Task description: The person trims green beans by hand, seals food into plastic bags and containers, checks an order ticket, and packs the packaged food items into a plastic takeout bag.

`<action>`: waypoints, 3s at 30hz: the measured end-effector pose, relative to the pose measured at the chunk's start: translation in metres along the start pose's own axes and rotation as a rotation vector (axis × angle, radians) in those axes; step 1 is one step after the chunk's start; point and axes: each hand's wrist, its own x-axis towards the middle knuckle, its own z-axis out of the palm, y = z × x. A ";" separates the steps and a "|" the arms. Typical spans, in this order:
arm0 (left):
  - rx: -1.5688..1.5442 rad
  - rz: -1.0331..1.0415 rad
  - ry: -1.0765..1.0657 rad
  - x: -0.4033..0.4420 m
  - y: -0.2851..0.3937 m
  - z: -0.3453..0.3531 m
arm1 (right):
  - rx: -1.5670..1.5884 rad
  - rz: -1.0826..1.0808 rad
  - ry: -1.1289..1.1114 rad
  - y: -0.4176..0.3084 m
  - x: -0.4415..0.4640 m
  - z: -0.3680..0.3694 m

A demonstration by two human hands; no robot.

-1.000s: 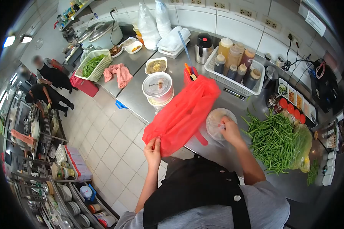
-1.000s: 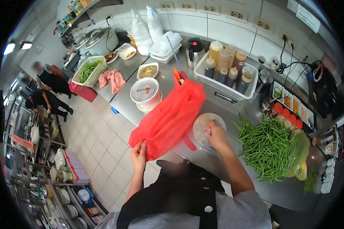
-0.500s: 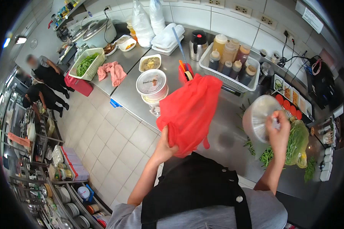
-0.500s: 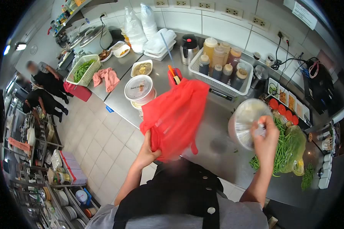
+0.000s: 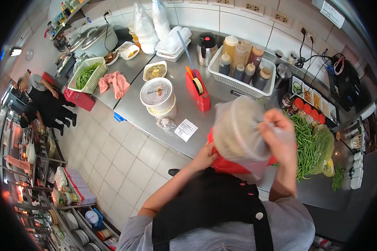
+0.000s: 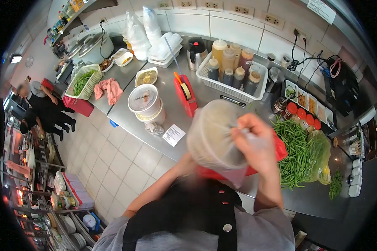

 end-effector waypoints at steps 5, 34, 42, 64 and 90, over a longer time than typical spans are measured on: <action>-0.460 -0.156 -0.021 -0.014 0.021 -0.007 | 0.071 0.192 -0.059 0.105 -0.018 0.051; 0.433 -0.071 0.634 -0.006 0.032 -0.051 | -0.530 0.090 -0.130 0.170 -0.018 0.016; 0.156 -0.111 0.329 -0.020 0.009 -0.023 | -0.721 -0.017 0.298 0.156 0.024 0.020; 0.743 0.206 0.558 0.000 0.020 -0.057 | 0.079 0.015 -0.350 0.130 0.092 0.128; 0.066 -0.083 0.186 -0.018 -0.001 -0.063 | 0.755 0.772 -0.319 0.207 0.155 0.311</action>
